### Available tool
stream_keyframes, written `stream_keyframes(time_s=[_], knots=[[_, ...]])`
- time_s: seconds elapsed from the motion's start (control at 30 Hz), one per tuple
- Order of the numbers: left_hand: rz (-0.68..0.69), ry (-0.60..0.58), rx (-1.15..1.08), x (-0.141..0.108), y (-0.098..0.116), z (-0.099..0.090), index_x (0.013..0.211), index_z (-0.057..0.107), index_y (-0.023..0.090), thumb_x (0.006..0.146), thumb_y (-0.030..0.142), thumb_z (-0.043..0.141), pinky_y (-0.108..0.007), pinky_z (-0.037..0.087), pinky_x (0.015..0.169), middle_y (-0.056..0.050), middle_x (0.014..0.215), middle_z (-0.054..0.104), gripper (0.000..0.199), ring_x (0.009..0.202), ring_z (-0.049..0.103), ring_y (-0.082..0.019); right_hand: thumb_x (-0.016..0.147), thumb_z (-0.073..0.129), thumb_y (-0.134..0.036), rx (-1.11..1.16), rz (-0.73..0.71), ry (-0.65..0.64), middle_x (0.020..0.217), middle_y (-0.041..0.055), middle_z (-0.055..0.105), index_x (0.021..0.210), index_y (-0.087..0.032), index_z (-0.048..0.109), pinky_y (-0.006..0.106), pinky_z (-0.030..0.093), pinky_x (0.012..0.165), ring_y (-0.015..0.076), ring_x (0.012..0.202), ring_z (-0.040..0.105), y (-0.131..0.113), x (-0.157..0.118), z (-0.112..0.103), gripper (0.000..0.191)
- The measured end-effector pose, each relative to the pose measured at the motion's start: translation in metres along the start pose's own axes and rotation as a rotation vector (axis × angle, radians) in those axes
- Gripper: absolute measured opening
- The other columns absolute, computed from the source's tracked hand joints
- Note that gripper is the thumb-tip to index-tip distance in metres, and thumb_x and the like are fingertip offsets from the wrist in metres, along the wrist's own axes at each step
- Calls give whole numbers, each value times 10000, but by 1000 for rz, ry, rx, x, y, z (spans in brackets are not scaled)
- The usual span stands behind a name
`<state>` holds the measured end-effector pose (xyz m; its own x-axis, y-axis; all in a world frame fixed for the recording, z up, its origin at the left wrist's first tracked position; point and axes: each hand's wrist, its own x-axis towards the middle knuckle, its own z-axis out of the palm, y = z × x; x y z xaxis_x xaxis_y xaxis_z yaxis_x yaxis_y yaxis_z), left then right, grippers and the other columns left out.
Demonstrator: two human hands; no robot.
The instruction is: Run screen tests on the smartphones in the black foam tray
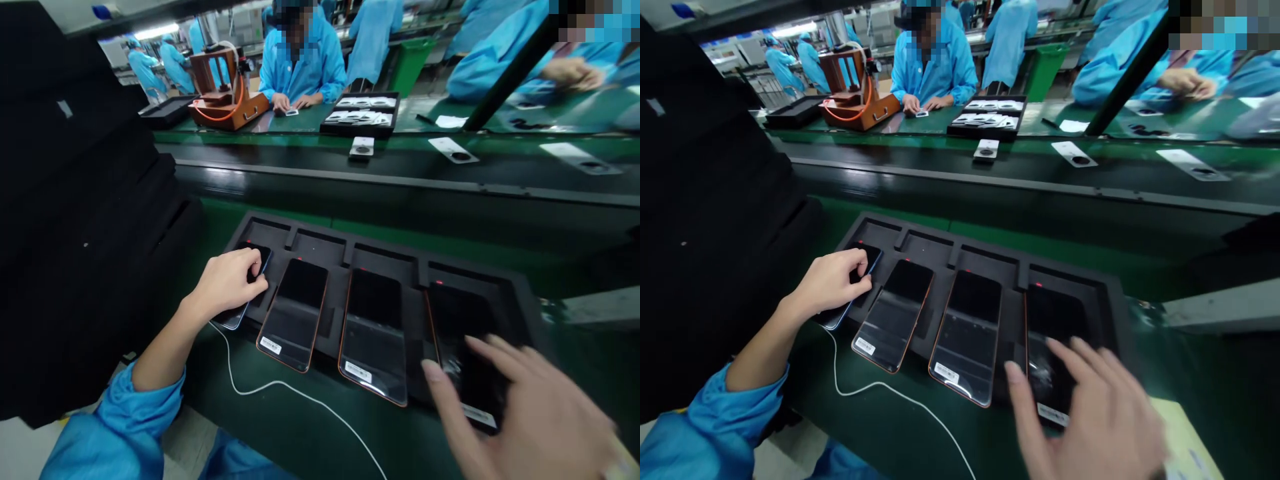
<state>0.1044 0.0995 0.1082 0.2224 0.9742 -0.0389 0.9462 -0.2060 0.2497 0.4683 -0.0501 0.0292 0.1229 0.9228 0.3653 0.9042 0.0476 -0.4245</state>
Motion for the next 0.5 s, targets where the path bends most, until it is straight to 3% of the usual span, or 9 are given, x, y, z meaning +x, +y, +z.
stream_keyframes(time_s=[0.1, 0.2, 0.4, 0.5], knots=[[-2, 9, -1, 0, 0, 3, 846, 567, 253, 897, 367, 618, -326, 317, 657, -14, 898, 716, 135, 813, 633, -230, 1033, 534, -705, 15, -58, -36, 1395, 176, 701, 1403, -274, 632, 740, 379, 1201, 475, 1479, 524, -42, 4, 5, 576], [-13, 11, -21, 1, -1, 4, 826, 551, 250, 889, 386, 630, -324, 317, 661, -7, 882, 715, 169, 806, 632, -225, 1051, 467, -735, 19, -42, -49, 1374, 181, 715, 1395, -259, 640, 720, 391, 1193, 455, 1465, 539, -66, 9, 14, 613], [-14, 23, -49, 1, -3, 0, 823, 575, 245, 879, 400, 641, -324, 335, 672, -3, 847, 705, 178, 809, 636, -221, 1025, 509, -749, -29, -81, -64, 1426, 189, 683, 1316, -263, 697, 636, 504, 1063, 459, 1428, 548, -66, 14, 20, 597], [-12, 31, -104, -5, 11, -4, 862, 612, 244, 942, 490, 617, -319, 377, 673, -6, 816, 692, 259, 782, 642, -219, 1043, 478, -739, -25, -58, -58, 1429, 185, 684, 1340, -262, 692, 644, 491, 1086, 451, 1440, 535, -70, 10, 18, 601]])
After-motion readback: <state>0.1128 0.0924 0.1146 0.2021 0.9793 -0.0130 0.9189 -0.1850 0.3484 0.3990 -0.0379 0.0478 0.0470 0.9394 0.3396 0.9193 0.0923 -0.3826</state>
